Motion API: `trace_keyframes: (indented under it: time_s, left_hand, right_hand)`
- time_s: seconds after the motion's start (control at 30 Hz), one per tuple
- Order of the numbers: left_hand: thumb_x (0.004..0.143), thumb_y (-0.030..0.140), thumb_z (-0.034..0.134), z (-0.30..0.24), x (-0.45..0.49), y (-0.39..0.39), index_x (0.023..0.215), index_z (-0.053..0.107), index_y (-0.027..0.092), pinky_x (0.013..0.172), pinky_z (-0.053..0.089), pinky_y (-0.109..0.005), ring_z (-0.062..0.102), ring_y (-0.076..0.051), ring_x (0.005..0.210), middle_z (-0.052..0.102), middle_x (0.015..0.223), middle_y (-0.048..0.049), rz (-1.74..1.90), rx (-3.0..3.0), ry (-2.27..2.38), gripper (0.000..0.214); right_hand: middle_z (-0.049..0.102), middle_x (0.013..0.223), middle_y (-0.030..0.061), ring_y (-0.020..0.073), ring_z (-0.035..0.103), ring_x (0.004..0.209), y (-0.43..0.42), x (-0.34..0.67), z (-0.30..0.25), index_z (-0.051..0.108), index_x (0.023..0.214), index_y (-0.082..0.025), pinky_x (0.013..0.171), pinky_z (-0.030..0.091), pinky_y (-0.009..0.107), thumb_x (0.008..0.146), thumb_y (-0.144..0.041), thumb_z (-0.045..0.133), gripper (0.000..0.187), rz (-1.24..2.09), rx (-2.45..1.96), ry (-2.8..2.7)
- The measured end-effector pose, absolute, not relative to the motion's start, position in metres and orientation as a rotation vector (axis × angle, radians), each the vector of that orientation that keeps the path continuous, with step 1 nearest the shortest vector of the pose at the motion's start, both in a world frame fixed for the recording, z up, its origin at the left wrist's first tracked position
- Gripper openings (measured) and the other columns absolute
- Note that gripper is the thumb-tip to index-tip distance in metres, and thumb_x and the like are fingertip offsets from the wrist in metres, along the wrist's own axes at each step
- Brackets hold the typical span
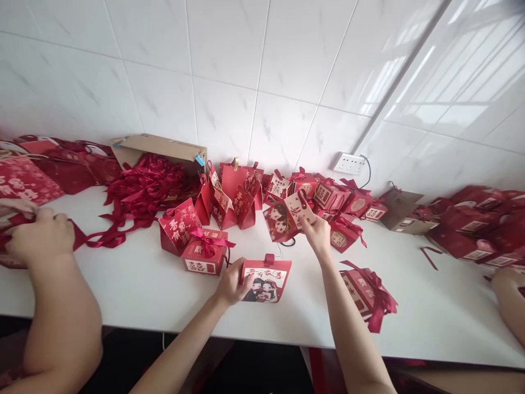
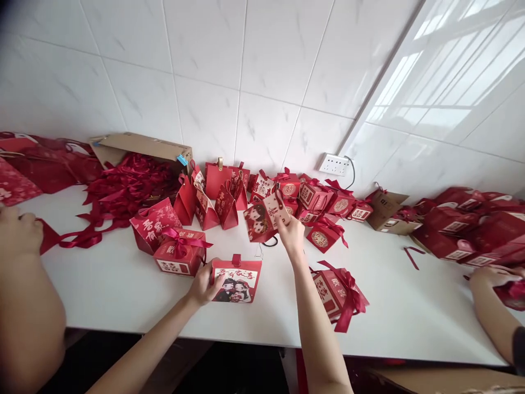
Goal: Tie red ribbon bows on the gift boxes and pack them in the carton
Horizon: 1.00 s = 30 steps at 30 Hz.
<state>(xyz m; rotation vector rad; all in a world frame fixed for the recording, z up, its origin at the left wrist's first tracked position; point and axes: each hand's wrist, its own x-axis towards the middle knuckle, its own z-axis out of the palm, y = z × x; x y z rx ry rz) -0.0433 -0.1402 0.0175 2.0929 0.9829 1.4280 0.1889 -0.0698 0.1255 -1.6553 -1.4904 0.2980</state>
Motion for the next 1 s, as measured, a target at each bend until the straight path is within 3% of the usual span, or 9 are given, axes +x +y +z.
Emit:
trace_keyframes:
  time_s: [0.1,0.27,0.43,0.5,0.6,0.67,0.77,0.87,1.0]
  left_hand:
    - [0.085,0.032,0.044,0.018,-0.043,-0.14,0.084,0.055,0.018,0.06,0.052,-0.027,0.062,-0.016,0.064,0.06,0.07,-0.0022,1.436,2.103,0.984,0.017]
    - [0.085,0.033,0.044,0.02,-0.043,-0.141,0.085,0.056,0.018,0.057,0.052,-0.026,0.063,-0.016,0.061,0.062,0.069,-0.0022,1.489,2.079,1.012,0.019]
    - [0.084,0.033,0.046,0.021,-0.043,-0.143,0.084,0.056,0.018,0.061,0.052,-0.027,0.064,-0.016,0.064,0.064,0.071,-0.0028,1.506,1.958,1.113,0.018]
    - [0.083,0.033,0.048,0.019,-0.043,-0.142,0.081,0.055,0.019,0.058,0.05,-0.026,0.061,-0.016,0.061,0.062,0.068,-0.0017,1.499,1.931,1.12,0.016]
    - [0.083,0.033,0.049,0.018,-0.044,-0.141,0.077,0.053,0.019,0.054,0.047,-0.026,0.057,-0.015,0.057,0.057,0.064,-0.0007,1.51,1.927,1.066,0.016]
    - [0.083,0.033,0.048,0.02,-0.045,-0.144,0.078,0.052,0.019,0.057,0.048,-0.028,0.058,-0.016,0.06,0.058,0.067,-0.0021,1.532,1.946,0.982,0.016]
    - [0.079,0.038,0.051,0.023,-0.045,-0.154,0.084,0.053,0.019,0.065,0.051,-0.032,0.063,-0.019,0.071,0.063,0.076,-0.0052,1.511,2.003,0.826,0.02]
    - [0.081,0.036,0.052,0.024,-0.044,-0.168,0.087,0.056,0.018,0.065,0.053,-0.03,0.064,-0.018,0.072,0.065,0.079,-0.0051,1.358,2.064,0.756,0.019]
    - [0.084,0.027,0.055,0.031,-0.044,-0.178,0.098,0.059,0.018,0.067,0.053,-0.029,0.065,-0.018,0.075,0.066,0.086,-0.0053,1.105,2.099,0.792,0.018]
  right_hand:
    - [0.063,0.065,0.0051,0.0172,0.057,0.063,-0.043,0.188,0.13,0.061,0.069,-0.016,0.063,0.045,0.031,0.088,-0.037,0.052,0.03,0.225,-1.754,-1.496]
    - [0.065,0.094,0.0033,0.0146,0.063,0.082,0.018,0.15,0.118,0.061,0.099,-0.013,0.077,0.052,0.035,0.091,-0.035,0.058,0.024,0.256,-1.786,-1.579]
    - [0.054,0.122,0.027,0.0332,0.052,0.117,0.006,0.141,0.102,0.051,0.121,-0.002,0.095,0.042,0.048,0.086,-0.043,0.059,0.054,0.287,-1.764,-1.588]
    - [0.051,0.128,0.0262,0.033,0.045,0.125,-0.027,0.15,0.102,0.052,0.123,-0.006,0.101,0.038,0.048,0.091,-0.047,0.048,0.053,0.303,-1.711,-1.604]
    - [0.063,0.116,0.0122,0.0235,0.058,0.111,-0.099,0.161,0.102,0.061,0.109,-0.019,0.095,0.046,0.038,0.095,-0.057,0.026,0.054,0.437,-1.531,-1.715]
    - [0.061,0.119,0.0132,0.0269,0.057,0.114,-0.149,0.16,0.1,0.06,0.113,-0.02,0.096,0.046,0.043,0.087,-0.063,0.044,0.053,0.487,-1.166,-1.845]
    - [0.064,0.11,0.0125,0.0257,0.061,0.106,-0.202,0.152,0.09,0.059,0.113,-0.022,0.089,0.05,0.042,0.085,-0.051,0.059,0.04,0.432,-1.022,-1.795]
    - [0.068,0.089,0.0077,0.0202,0.065,0.084,-0.225,0.149,0.075,0.062,0.099,-0.022,0.073,0.053,0.034,0.091,-0.034,0.055,0.016,0.479,-1.034,-1.669]
    - [0.064,0.078,0.0037,0.0152,0.061,0.07,-0.229,0.157,0.061,0.062,0.088,-0.02,0.063,0.049,0.027,0.093,-0.032,0.052,0.016,0.538,-1.149,-1.575]
